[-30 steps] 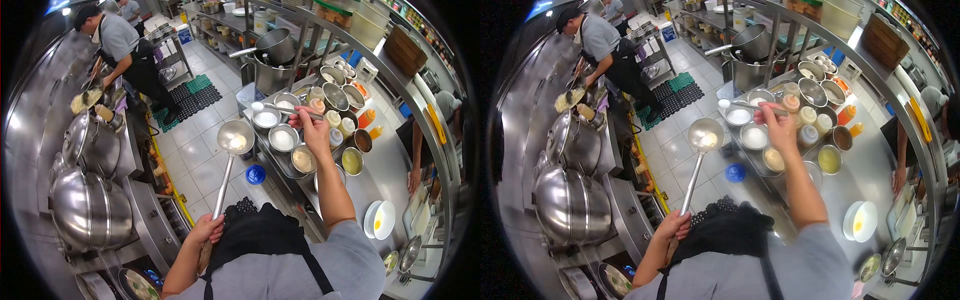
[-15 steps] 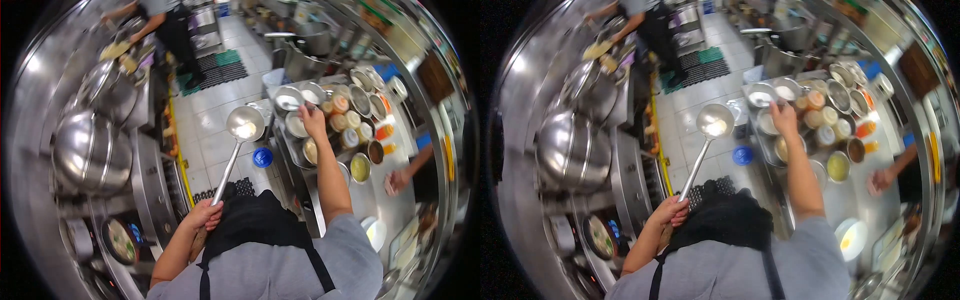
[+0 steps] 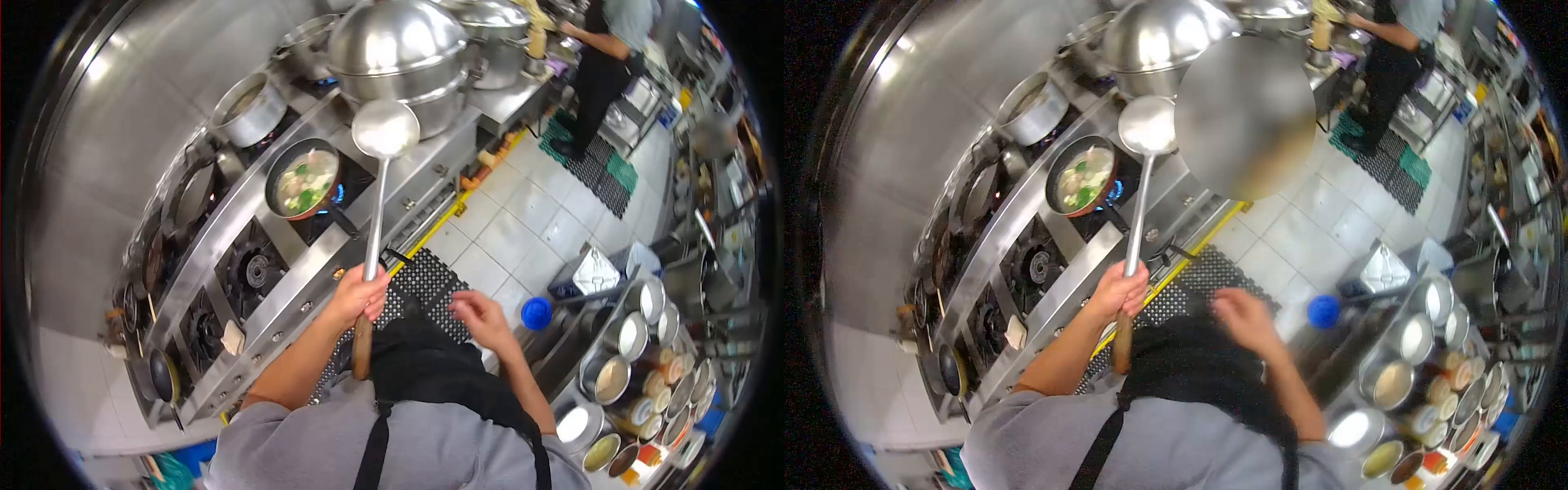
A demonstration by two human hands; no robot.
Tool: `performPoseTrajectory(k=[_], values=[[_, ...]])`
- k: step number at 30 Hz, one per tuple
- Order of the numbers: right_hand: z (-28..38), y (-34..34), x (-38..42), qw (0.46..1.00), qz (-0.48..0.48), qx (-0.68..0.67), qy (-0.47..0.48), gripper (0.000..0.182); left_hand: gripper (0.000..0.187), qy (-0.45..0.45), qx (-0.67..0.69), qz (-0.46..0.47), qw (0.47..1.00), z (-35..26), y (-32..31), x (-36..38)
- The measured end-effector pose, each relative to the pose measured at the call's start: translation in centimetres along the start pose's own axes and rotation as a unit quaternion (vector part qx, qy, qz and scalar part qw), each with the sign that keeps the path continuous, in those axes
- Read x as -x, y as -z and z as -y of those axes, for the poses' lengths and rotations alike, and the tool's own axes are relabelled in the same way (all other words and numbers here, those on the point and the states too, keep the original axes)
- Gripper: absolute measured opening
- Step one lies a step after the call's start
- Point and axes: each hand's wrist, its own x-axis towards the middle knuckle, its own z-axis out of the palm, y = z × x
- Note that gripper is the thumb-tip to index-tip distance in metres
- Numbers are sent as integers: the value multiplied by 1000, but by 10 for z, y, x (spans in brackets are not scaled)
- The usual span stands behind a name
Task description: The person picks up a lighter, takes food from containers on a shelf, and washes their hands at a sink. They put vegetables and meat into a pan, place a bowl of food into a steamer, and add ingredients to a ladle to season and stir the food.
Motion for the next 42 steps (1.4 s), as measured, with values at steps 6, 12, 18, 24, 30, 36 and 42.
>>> performPoseTrajectory(k=[6, 12, 18, 24, 30, 36, 42], values=[[99, -111, -63, 974, 206, -97, 8, 43, 30, -245, -80, 67, 964, -49, 35, -47], [107, -160, -146, 992, 105, 40, -64, 19, 45, -254, -231, -35, 938, -61, 151, -27], [52, -165, -196, 955, 17, 293, -44, 24, 24, -267, -152, -461, 832, -21, 396, 72], [51, -172, -232, 960, 5, 277, -40, 11, 52, 66, -375, -751, 540, 64, 521, 186], [67, -188, -260, 949, 48, 278, -140, 17, 62, 106, -506, -714, 472, 181, 499, 162], [109, -160, -277, 903, 148, -168, -366, 15, 53, 52, -458, -715, 526, 181, 463, 129], [75, -77, -324, 794, 270, -330, -434, 11, 57, -7, -496, -700, 513, 150, 365, 24]])
